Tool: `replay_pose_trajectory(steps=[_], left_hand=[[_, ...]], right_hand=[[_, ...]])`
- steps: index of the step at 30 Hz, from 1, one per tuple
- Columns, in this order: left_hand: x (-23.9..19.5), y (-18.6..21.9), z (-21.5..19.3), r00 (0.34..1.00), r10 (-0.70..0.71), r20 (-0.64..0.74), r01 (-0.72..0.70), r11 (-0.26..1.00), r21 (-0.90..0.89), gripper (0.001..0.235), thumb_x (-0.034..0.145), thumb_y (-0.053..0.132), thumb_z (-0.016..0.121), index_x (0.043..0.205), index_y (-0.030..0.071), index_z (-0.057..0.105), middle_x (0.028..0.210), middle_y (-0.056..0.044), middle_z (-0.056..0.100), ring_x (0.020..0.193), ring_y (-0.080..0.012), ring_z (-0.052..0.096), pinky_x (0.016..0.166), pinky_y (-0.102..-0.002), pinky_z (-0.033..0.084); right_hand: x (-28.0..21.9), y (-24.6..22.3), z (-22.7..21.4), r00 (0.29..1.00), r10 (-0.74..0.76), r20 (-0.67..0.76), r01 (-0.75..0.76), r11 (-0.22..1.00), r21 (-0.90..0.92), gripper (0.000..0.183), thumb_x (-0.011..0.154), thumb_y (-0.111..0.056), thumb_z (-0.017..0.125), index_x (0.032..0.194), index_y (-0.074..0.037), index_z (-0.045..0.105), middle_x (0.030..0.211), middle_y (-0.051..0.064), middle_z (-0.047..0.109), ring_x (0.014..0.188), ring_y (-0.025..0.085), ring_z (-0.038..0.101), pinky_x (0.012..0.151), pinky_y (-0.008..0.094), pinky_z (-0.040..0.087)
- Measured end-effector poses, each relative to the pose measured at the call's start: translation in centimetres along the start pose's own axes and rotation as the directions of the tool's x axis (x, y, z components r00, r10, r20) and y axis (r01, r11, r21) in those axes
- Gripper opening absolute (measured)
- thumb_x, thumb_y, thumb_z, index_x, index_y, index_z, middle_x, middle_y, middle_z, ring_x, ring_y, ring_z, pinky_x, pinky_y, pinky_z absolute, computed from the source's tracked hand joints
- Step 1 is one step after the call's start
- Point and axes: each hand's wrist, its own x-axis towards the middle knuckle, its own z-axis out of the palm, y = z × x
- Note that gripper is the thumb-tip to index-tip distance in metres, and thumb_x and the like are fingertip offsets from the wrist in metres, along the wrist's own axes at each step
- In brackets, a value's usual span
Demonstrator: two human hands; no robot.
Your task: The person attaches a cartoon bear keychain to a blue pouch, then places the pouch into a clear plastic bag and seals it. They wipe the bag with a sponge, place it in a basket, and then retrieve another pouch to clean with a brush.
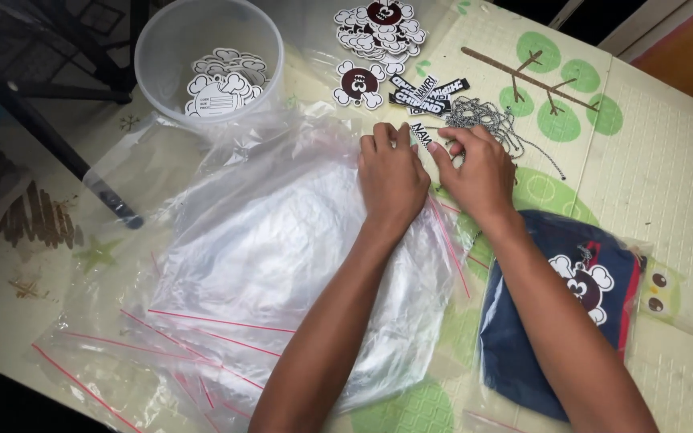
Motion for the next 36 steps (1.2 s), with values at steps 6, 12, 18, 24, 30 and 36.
replay_pose_trajectory(steps=[6,12,18,24,30,36], left_hand=[[-0.2,0.2,-0.5,0.998,0.009,0.062,-0.009,1.000,-0.005,0.034,0.094,0.015,0.060,0.127,0.018,0.067,0.112,-0.006,0.048,0.109,-0.0349,0.050,0.086,-0.043,0.043],[0.0,0.2,-0.7,0.987,0.035,0.159,-0.019,0.995,-0.102,0.027,0.095,0.022,0.061,0.116,0.038,0.069,0.110,0.000,0.055,0.115,-0.0313,0.052,0.091,-0.045,0.041],[0.1,0.8,-0.8,0.988,0.130,-0.081,-0.142,0.976,-0.168,0.015,0.096,0.022,0.062,0.109,0.021,0.071,0.102,-0.001,0.063,0.108,-0.0286,0.064,0.082,-0.044,0.050],[-0.1,1.2,-1.3,0.945,0.313,-0.093,-0.324,0.935,-0.144,0.012,0.094,0.029,0.068,0.090,0.017,0.069,0.060,0.002,0.057,0.064,-0.0272,0.067,0.058,-0.041,0.053],[-0.8,4.6,-4.4,0.852,0.481,0.204,-0.422,0.864,-0.276,0.027,0.094,0.037,0.069,0.079,0.016,0.065,0.049,-0.006,0.053,0.056,-0.0357,0.064,0.055,-0.048,0.052],[-3.8,12.4,-11.6,0.612,0.726,0.314,-0.597,0.685,-0.418,0.020,0.098,0.027,0.066,0.085,0.011,0.065,0.046,-0.012,0.050,0.052,-0.0412,0.059,0.055,-0.052,0.052]], right_hand=[[-0.9,1.3,0.7,0.996,-0.021,-0.089,0.032,0.991,0.127,0.010,0.094,-0.015,0.080,0.100,-0.008,0.078,0.085,0.011,0.064,0.067,0.029,0.061,0.065,0.044,0.049],[-1.1,1.4,0.8,0.998,-0.057,-0.017,0.058,0.994,0.096,0.028,0.104,-0.020,0.071,0.115,0.005,0.073,0.099,0.017,0.064,0.076,0.028,0.058,0.070,0.043,0.049],[-1.3,2.4,1.3,0.955,-0.035,-0.295,0.110,0.964,0.241,0.020,0.109,-0.028,0.073,0.096,-0.014,0.079,0.072,0.003,0.065,0.060,0.017,0.059,0.058,0.029,0.046],[-3.8,-0.5,-4.0,0.970,0.027,-0.243,0.063,0.932,0.357,0.025,0.112,-0.025,0.056,0.109,-0.013,0.077,0.061,0.003,0.065,0.049,0.014,0.055,0.051,0.028,0.047],[-16.4,-4.6,-13.8,0.980,0.183,-0.081,-0.145,0.928,0.343,0.033,0.107,-0.023,0.041,0.111,-0.014,0.073,0.046,-0.001,0.054,0.044,0.013,0.053,0.052,0.028,0.051],[-36.6,-0.1,-13.0,0.736,0.619,-0.274,-0.261,0.633,0.729,0.036,0.096,-0.021,0.036,0.121,0.001,0.050,0.050,0.003,0.033,0.047,0.013,0.037,0.051,0.026,0.033]])
